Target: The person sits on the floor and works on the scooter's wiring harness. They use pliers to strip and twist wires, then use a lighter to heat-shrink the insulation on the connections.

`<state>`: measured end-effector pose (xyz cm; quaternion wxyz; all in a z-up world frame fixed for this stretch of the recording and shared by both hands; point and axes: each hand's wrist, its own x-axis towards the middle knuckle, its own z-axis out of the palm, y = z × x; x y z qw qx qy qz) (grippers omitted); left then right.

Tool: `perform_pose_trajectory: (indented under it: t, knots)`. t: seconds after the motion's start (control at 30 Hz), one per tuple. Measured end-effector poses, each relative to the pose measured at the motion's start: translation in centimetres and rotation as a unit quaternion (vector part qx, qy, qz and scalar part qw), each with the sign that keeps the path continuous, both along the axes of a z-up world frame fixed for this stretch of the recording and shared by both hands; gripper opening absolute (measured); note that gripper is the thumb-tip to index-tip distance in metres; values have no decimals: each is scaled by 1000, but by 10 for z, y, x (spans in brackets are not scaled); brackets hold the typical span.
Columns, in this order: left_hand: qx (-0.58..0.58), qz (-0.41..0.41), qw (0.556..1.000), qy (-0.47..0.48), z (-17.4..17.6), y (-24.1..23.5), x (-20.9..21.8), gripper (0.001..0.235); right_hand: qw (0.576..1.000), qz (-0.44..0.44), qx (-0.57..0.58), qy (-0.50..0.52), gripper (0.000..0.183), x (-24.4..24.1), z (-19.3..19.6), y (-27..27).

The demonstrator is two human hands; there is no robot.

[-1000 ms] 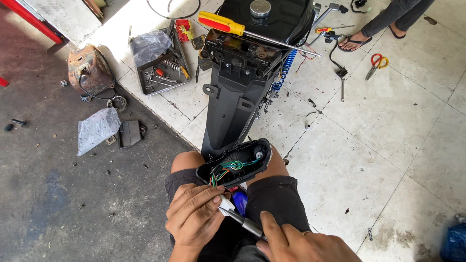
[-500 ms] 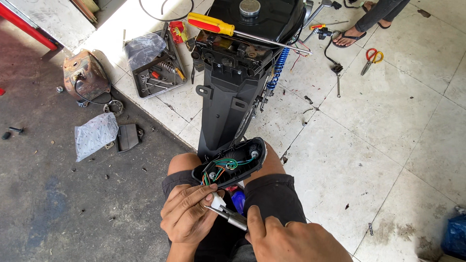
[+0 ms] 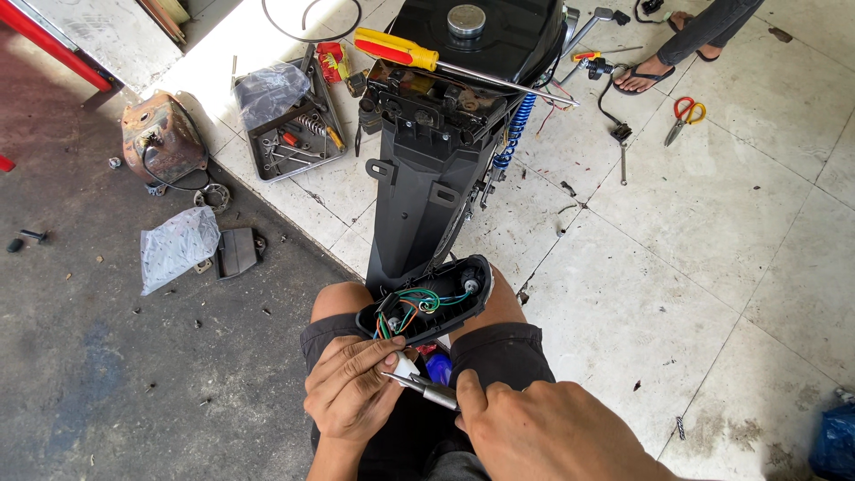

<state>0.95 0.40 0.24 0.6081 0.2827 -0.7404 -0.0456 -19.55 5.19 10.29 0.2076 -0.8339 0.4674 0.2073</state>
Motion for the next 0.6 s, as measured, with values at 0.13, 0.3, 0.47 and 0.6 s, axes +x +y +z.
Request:
perform_pose_trajectory:
  t: [0.13,0.3,0.47,0.6]
  knots:
    - [17,-5,1000,-5,-3,1,2,16,1000,-7,-20,-14,48,0,-1,-3]
    - [15,11,1000,-10,-5,-3,-1,19,995,-30,-91,-2,48,1,-21,9]
    - [6,25,1000,3,-10,-4,-1,22,993,-52,-110,2,52,2,-24,12]
    - [4,23,1000,12,-12,-3,-2,27,994,-50,-94,7,53,1,-26,13]
